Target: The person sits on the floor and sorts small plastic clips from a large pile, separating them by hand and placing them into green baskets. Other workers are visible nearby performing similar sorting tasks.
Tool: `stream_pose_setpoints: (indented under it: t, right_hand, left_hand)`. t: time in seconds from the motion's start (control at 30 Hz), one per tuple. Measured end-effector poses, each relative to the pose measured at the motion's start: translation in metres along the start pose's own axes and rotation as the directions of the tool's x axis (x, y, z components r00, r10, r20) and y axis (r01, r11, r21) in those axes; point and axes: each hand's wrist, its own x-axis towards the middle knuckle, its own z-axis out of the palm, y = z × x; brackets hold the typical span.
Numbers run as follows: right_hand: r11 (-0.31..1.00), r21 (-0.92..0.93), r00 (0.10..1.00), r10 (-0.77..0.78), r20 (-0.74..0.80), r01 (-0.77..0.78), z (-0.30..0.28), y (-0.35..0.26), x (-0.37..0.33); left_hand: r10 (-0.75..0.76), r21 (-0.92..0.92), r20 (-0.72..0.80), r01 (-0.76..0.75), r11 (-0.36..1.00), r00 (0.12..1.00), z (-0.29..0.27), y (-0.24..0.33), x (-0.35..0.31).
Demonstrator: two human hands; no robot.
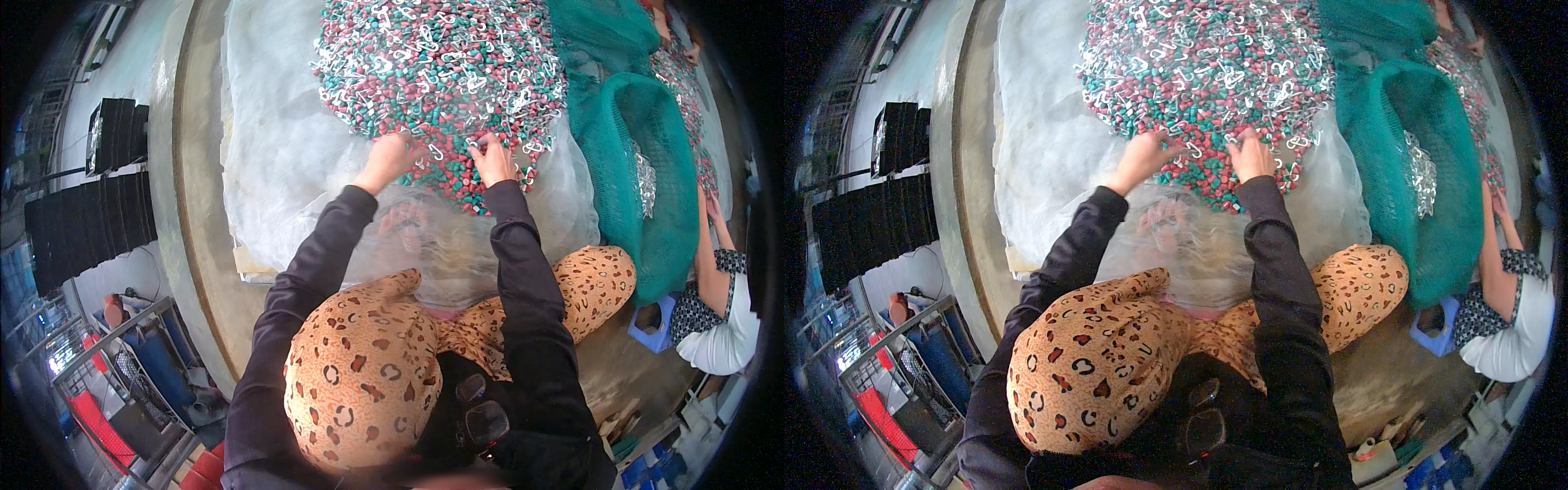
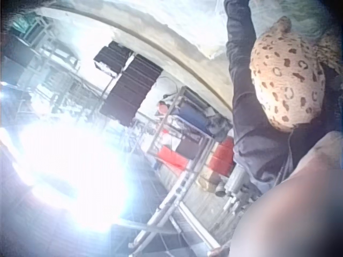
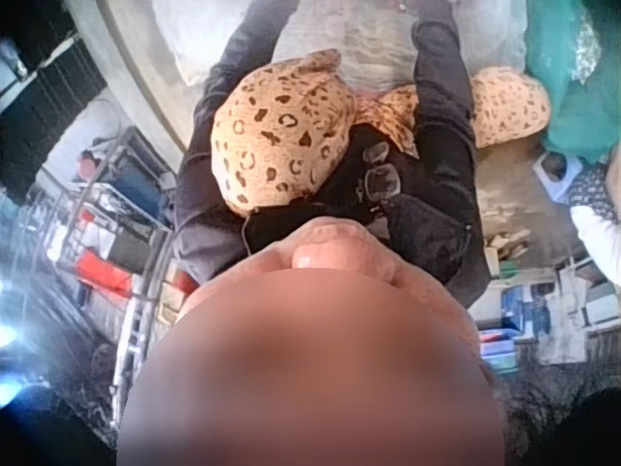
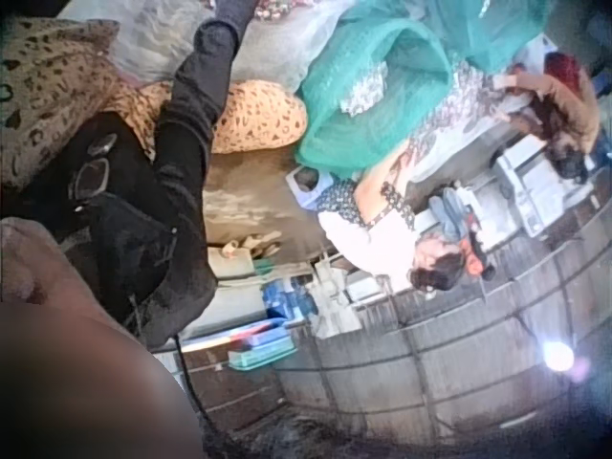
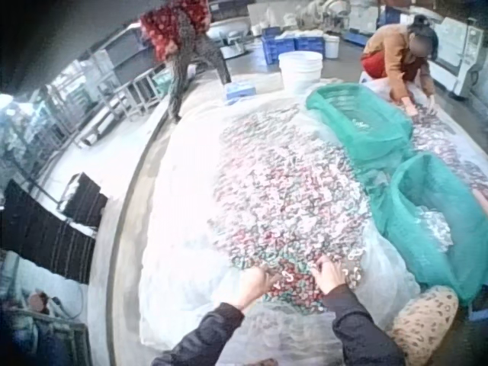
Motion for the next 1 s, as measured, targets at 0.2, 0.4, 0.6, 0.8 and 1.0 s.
stream_pose_setpoints:
  t: [0.2,0.4,0.6,0.8,1.0]
  right_hand:
    - [0.787,0.605,0.983,-0.177,0.043,0.115,-0.025,-0.027,-0.019]
    - [-0.3,0.87,0.823,-0.536,0.185,-0.391,-0.088,-0.012,-0.036]
    - [0.052,0.892,0.854,-0.272,0.444,-0.448,-0.09,-0.013,-0.035]
    - [-0.14,0.827,0.823,-0.279,0.495,-0.544,-0.069,-0.011,-0.046]
    - [-0.41,0.738,0.843,-0.294,0.45,-0.536,-0.062,0.003,-0.046]
  left_hand:
    - [0.128,0.02,-0.046,-0.127,0.992,0.991,0.014,0.004,0.003]
    - [0.032,-0.822,0.297,0.239,0.518,0.954,-0.044,0.012,-0.001]
    - [0.15,-0.698,0.147,-0.005,0.716,0.978,-0.043,0.037,0.0]
    - [0.152,-0.899,0.225,0.145,0.414,0.963,-0.059,0.055,-0.002]
    - [0.22,-0.927,0.37,0.342,0.156,0.903,-0.054,0.036,-0.001]
